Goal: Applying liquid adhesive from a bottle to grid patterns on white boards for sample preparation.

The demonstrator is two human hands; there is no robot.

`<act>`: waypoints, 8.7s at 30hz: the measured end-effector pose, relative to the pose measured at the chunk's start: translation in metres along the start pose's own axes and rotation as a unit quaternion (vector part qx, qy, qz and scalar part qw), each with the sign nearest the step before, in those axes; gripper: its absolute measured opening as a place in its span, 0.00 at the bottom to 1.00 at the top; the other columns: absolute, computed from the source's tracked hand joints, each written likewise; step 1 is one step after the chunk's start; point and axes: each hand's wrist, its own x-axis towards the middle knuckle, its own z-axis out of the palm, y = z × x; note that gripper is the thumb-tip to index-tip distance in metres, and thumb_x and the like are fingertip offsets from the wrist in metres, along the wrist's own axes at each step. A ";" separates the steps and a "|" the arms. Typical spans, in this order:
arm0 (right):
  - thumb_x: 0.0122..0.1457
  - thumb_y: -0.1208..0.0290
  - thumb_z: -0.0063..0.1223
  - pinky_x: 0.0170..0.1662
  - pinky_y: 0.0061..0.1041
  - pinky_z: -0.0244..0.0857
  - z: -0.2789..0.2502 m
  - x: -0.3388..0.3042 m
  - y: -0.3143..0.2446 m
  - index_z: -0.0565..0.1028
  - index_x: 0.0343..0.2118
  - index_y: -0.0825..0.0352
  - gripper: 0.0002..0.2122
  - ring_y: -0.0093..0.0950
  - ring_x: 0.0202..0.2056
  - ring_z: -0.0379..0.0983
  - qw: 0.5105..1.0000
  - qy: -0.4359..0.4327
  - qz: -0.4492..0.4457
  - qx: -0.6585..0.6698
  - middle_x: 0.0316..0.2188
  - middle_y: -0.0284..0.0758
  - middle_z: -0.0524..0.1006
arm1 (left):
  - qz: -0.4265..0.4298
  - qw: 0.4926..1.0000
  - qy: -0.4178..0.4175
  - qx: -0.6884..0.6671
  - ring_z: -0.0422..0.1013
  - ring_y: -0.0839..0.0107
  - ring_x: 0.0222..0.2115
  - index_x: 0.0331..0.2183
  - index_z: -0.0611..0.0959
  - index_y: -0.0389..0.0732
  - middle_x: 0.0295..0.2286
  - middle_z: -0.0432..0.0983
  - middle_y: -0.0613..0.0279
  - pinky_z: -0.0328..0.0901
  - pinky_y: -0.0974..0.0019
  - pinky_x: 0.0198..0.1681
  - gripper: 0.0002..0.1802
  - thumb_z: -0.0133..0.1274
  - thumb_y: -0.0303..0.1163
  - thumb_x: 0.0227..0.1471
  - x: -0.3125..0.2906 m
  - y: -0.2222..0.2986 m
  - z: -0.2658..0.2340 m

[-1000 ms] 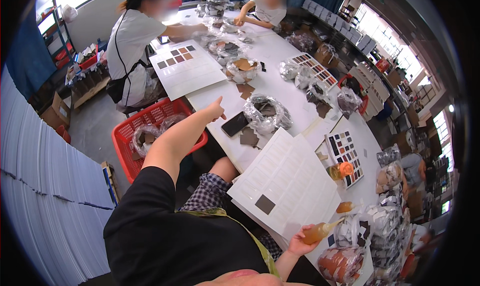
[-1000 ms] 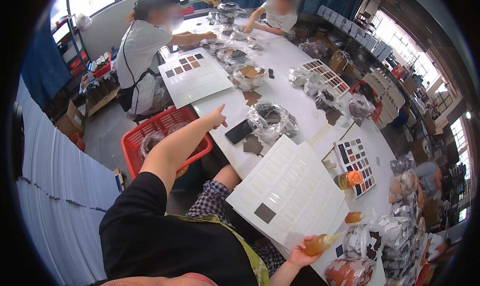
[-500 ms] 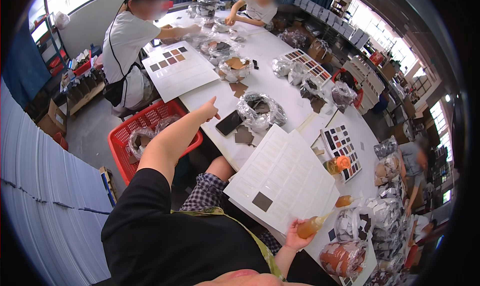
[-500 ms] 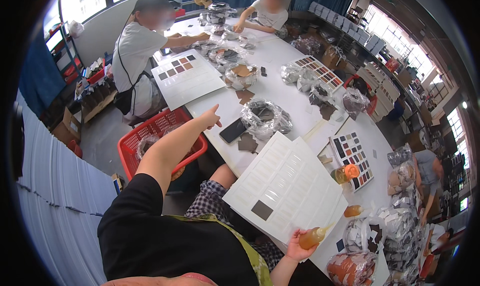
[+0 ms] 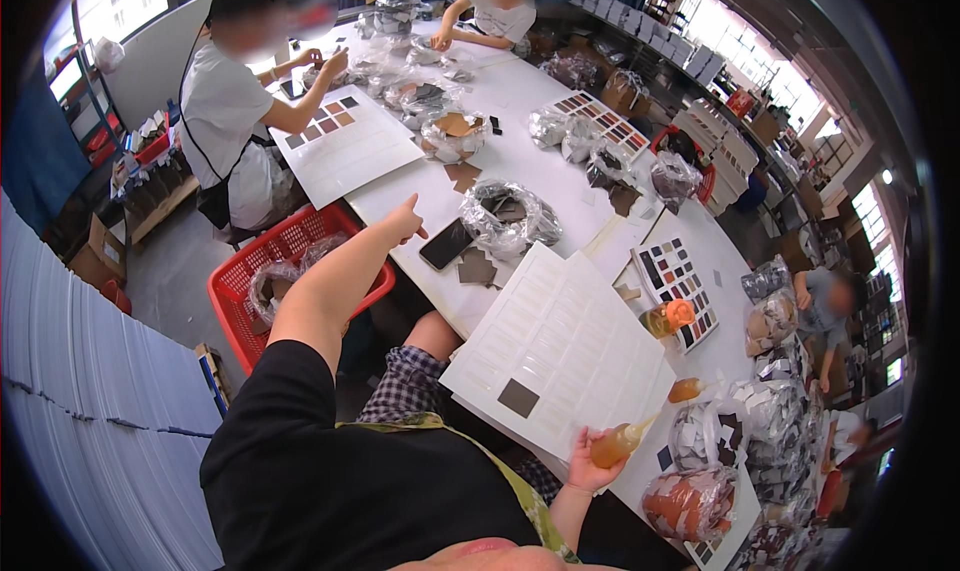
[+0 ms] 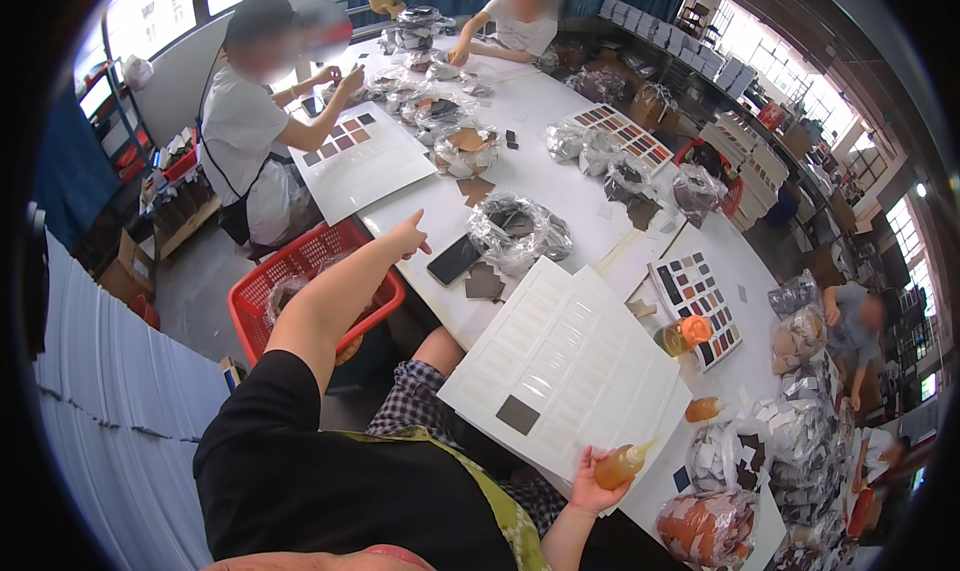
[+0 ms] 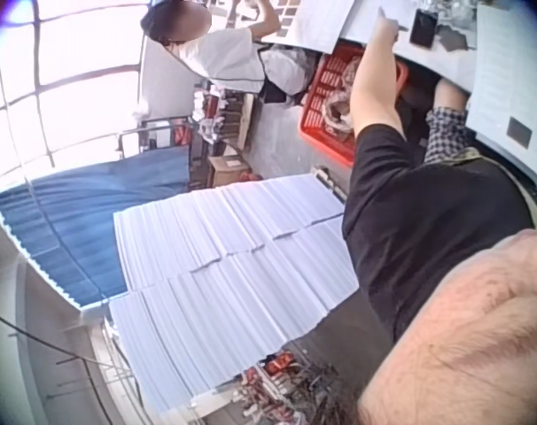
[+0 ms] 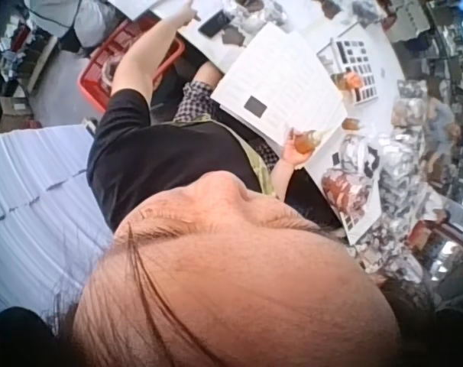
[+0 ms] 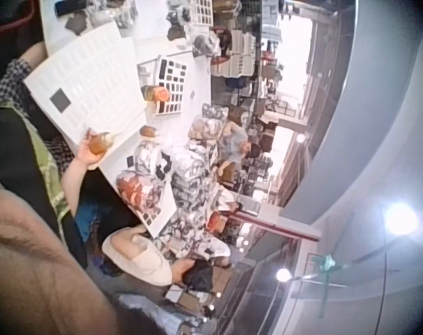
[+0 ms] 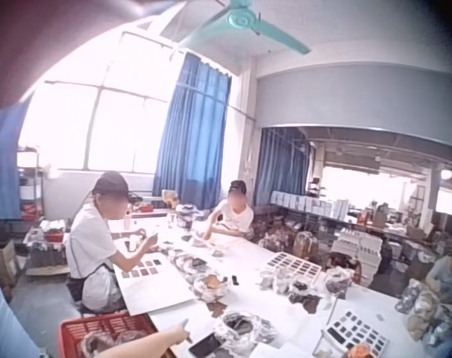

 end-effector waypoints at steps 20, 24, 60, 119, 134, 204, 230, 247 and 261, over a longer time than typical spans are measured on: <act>0.53 0.49 0.48 0.52 0.48 0.60 -0.003 0.002 0.003 0.66 0.50 0.64 0.27 0.32 0.37 0.70 0.997 0.042 -0.026 -0.061 0.42 0.34 0.72 | 0.011 0.904 0.216 0.370 0.45 0.60 0.61 0.59 0.55 0.43 0.59 0.49 0.55 0.50 0.58 0.59 0.33 0.42 0.32 0.52 0.105 -0.003 -0.068; 0.54 0.50 0.47 0.52 0.47 0.60 -0.021 0.000 -0.009 0.67 0.49 0.64 0.25 0.31 0.38 0.70 0.994 0.059 -0.029 -0.086 0.42 0.34 0.72 | 0.000 0.892 0.204 0.403 0.42 0.58 0.62 0.60 0.51 0.43 0.61 0.43 0.53 0.48 0.59 0.61 0.39 0.47 0.43 0.52 0.151 0.002 -0.080; 0.53 0.48 0.45 0.44 0.41 0.64 0.006 0.029 -0.026 0.76 0.41 0.54 0.19 0.39 0.39 0.69 0.916 -0.242 0.210 -0.241 0.40 0.39 0.75 | -0.090 0.836 0.286 0.460 0.49 0.62 0.59 0.58 0.58 0.48 0.59 0.51 0.57 0.44 0.45 0.59 0.37 0.39 0.56 0.52 0.108 -0.074 -0.188; 0.54 0.50 0.47 0.43 0.35 0.65 0.030 0.001 0.004 0.67 0.50 0.59 0.24 0.32 0.35 0.70 0.986 0.092 -0.057 -0.123 0.42 0.35 0.71 | -0.010 0.866 0.169 -0.471 0.71 0.66 0.32 0.37 0.72 0.41 0.32 0.72 0.61 0.66 0.63 0.35 0.08 0.47 0.28 0.53 0.086 -0.120 -0.194; 0.55 0.59 0.47 0.50 0.43 0.62 0.114 0.019 0.035 0.66 0.49 0.58 0.18 0.38 0.39 0.66 0.979 -0.161 0.092 -0.086 0.45 0.40 0.67 | 0.090 0.804 -0.107 -0.578 0.73 0.66 0.33 0.44 0.68 0.50 0.37 0.74 0.63 0.67 0.66 0.31 0.15 0.44 0.24 0.55 -0.086 -0.072 0.013; 0.48 0.78 0.60 0.50 0.24 0.59 0.144 0.171 0.119 0.63 0.43 0.64 0.20 0.25 0.45 0.62 0.655 -0.133 -0.189 -0.720 0.41 0.33 0.63 | -0.136 0.755 -0.041 -0.640 0.73 0.67 0.37 0.50 0.63 0.52 0.45 0.70 0.66 0.66 0.73 0.30 0.17 0.30 0.43 0.62 -0.175 -0.142 0.060; 0.46 0.78 0.60 0.52 0.29 0.57 0.151 0.178 0.143 0.64 0.40 0.64 0.19 0.34 0.46 0.61 0.729 -0.113 -0.125 -0.664 0.41 0.38 0.63 | -0.140 0.776 -0.020 -0.615 0.74 0.68 0.35 0.51 0.63 0.51 0.44 0.71 0.65 0.64 0.74 0.28 0.18 0.29 0.43 0.63 -0.175 -0.141 0.059; 0.52 0.75 0.57 0.40 0.21 0.67 0.162 0.198 0.164 0.62 0.42 0.62 0.18 0.25 0.39 0.66 0.808 -0.003 0.006 -0.590 0.41 0.32 0.65 | -0.129 0.777 -0.032 -0.616 0.74 0.68 0.35 0.51 0.63 0.51 0.44 0.71 0.64 0.65 0.73 0.29 0.18 0.29 0.43 0.63 -0.171 -0.145 0.058; 0.47 0.74 0.61 0.51 0.30 0.57 0.151 0.209 0.183 0.64 0.39 0.65 0.19 0.34 0.45 0.61 0.535 -0.240 -0.245 -0.772 0.40 0.38 0.63 | -0.126 0.776 -0.033 -0.617 0.74 0.67 0.36 0.51 0.63 0.51 0.44 0.71 0.64 0.65 0.73 0.29 0.18 0.28 0.43 0.63 -0.169 -0.145 0.057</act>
